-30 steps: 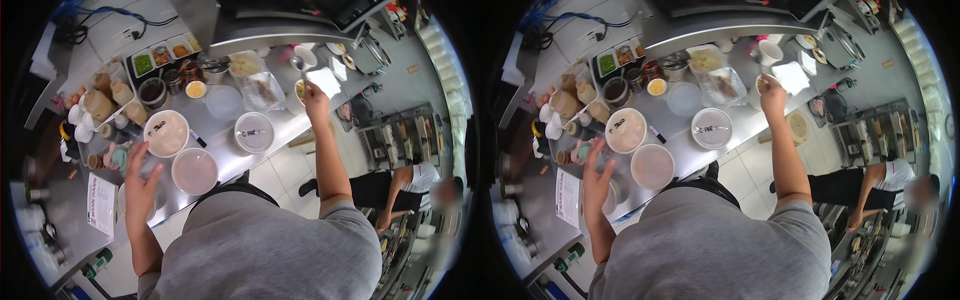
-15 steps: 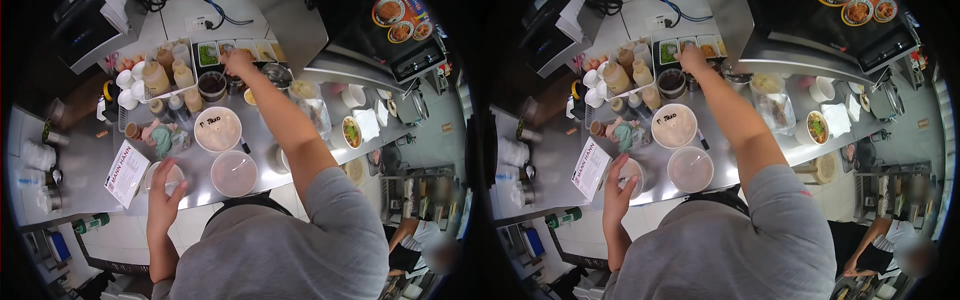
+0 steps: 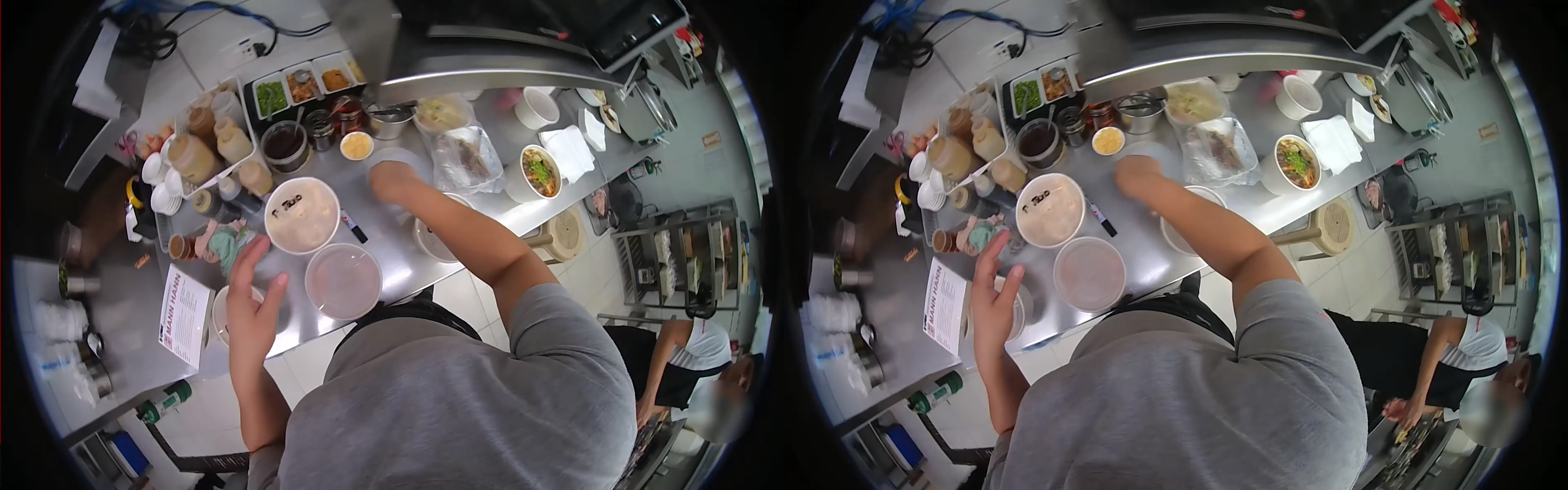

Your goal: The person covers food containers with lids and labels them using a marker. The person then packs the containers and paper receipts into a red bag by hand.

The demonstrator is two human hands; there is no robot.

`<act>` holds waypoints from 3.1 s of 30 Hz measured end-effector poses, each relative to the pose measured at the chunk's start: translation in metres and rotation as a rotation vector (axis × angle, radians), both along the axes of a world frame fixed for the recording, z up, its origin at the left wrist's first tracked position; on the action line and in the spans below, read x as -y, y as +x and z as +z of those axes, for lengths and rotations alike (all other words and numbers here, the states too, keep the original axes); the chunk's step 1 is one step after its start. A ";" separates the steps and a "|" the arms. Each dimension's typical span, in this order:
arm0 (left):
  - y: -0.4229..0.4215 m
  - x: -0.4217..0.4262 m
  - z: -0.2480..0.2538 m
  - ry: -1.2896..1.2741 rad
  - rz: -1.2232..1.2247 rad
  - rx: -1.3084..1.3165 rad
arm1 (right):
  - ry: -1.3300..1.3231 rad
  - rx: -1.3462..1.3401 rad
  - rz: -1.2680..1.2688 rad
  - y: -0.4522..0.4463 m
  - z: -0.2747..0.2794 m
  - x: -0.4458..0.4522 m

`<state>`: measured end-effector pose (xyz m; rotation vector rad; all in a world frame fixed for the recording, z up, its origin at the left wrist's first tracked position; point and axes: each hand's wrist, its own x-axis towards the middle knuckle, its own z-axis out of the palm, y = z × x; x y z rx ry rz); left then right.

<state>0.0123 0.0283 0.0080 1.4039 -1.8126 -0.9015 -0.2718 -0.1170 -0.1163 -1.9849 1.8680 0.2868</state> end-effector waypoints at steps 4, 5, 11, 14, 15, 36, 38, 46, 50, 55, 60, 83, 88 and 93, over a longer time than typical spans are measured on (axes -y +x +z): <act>-0.065 0.010 -0.010 0.359 0.069 -0.571 | -0.233 0.224 0.281 0.004 0.104 -0.073; -0.085 0.010 -0.006 0.489 0.102 -0.707 | -0.295 0.297 0.396 0.002 0.106 -0.092; -0.181 0.021 -0.029 0.462 -0.191 -0.623 | -0.854 0.551 0.281 -0.095 0.121 -0.150; -0.252 0.014 -0.004 0.532 -0.443 -0.568 | -1.075 0.687 -0.250 -0.183 0.101 -0.153; -0.279 0.013 0.002 0.562 -0.530 -0.555 | -0.756 0.954 -0.458 -0.215 0.096 -0.162; -0.507 0.046 -0.104 -0.221 -0.125 -0.073 | -0.764 1.129 -1.030 -0.414 -0.019 -0.174; -0.521 0.065 -0.104 0.111 -0.030 -0.275 | -0.843 0.943 -0.929 -0.416 -0.025 -0.146; -0.522 0.061 -0.140 -0.074 -0.034 0.036 | -0.808 0.639 -0.766 -0.394 -0.003 -0.115; -0.512 0.026 -0.136 -0.191 0.002 0.061 | -0.805 0.660 -0.689 -0.375 -0.009 -0.139; -0.491 0.014 -0.134 -0.194 -0.011 0.097 | -0.651 0.593 -0.584 -0.363 0.006 -0.159; -0.488 0.029 -0.121 -0.175 -0.187 0.207 | -0.565 0.458 -0.382 -0.357 0.004 -0.173; -0.495 0.071 -0.120 0.047 -0.505 0.241 | -0.400 0.312 -0.088 -0.363 0.002 -0.139; -0.493 0.076 -0.122 0.145 -0.509 0.185 | -0.381 0.408 -0.183 -0.360 0.004 -0.140; -0.481 0.068 -0.105 -0.217 -0.412 0.026 | -0.445 0.552 -0.317 -0.357 0.002 -0.141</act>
